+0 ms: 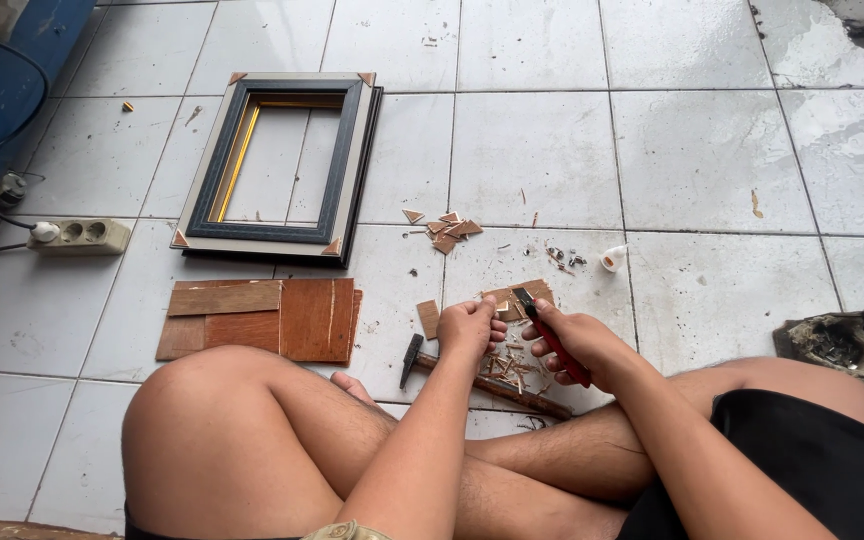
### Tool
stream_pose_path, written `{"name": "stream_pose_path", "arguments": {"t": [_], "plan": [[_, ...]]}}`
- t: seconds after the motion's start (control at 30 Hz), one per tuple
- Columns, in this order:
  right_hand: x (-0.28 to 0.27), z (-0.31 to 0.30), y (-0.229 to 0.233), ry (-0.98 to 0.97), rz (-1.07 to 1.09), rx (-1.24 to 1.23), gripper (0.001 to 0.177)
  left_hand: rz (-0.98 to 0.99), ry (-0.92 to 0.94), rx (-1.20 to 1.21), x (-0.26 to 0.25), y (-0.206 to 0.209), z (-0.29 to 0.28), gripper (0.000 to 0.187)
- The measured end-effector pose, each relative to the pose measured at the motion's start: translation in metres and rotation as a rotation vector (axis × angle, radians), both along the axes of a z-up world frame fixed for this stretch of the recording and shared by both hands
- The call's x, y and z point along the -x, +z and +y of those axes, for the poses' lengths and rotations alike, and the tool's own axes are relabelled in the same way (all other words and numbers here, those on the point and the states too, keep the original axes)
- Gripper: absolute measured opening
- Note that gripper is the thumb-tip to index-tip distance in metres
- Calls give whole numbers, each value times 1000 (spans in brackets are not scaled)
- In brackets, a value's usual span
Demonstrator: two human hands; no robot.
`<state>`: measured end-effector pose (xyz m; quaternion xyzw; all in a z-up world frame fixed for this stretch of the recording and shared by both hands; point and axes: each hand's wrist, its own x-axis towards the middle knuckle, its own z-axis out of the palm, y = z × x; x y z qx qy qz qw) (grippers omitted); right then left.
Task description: The person trims and shapes small wooden pieces for a frame by holding each piece with one hand and cutting it with a utility knife in the other, then setting the piece down and picking up another to continue working.
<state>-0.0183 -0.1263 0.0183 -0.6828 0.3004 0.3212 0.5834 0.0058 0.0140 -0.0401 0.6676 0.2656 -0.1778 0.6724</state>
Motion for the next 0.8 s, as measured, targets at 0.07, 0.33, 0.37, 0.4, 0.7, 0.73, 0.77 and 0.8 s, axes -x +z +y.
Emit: {"name": "stream_pose_path", "arguments": {"t": [0.07, 0.33, 0.37, 0.4, 0.7, 0.73, 0.77, 0.8], "plan": [[0, 0, 4, -46, -48, -41, 48, -37, -2, -10, 0, 0, 0, 23], [1, -5, 8, -204, -282, -155, 25, -278, -190, 6, 7, 24, -7, 21], [0, -5, 10, -233, -280, -196, 19, -289, -198, 10, 8, 25, -8, 20], [1, -4, 11, -260, -275, -238, 14, -297, -204, 11, 10, 26, -7, 19], [2, -9, 8, -463, -147, -447, 12, -263, -171, 110, 22, 44, -6, 17], [2, -10, 7, -460, -149, -449, 12, -266, -169, 108, 23, 44, -4, 17], [1, -12, 6, -459, -164, -429, 12, -206, -175, 123, 25, 44, -2, 17], [2, -14, 5, -459, -176, -407, 12, -144, -181, 138, 28, 44, -1, 18]]}}
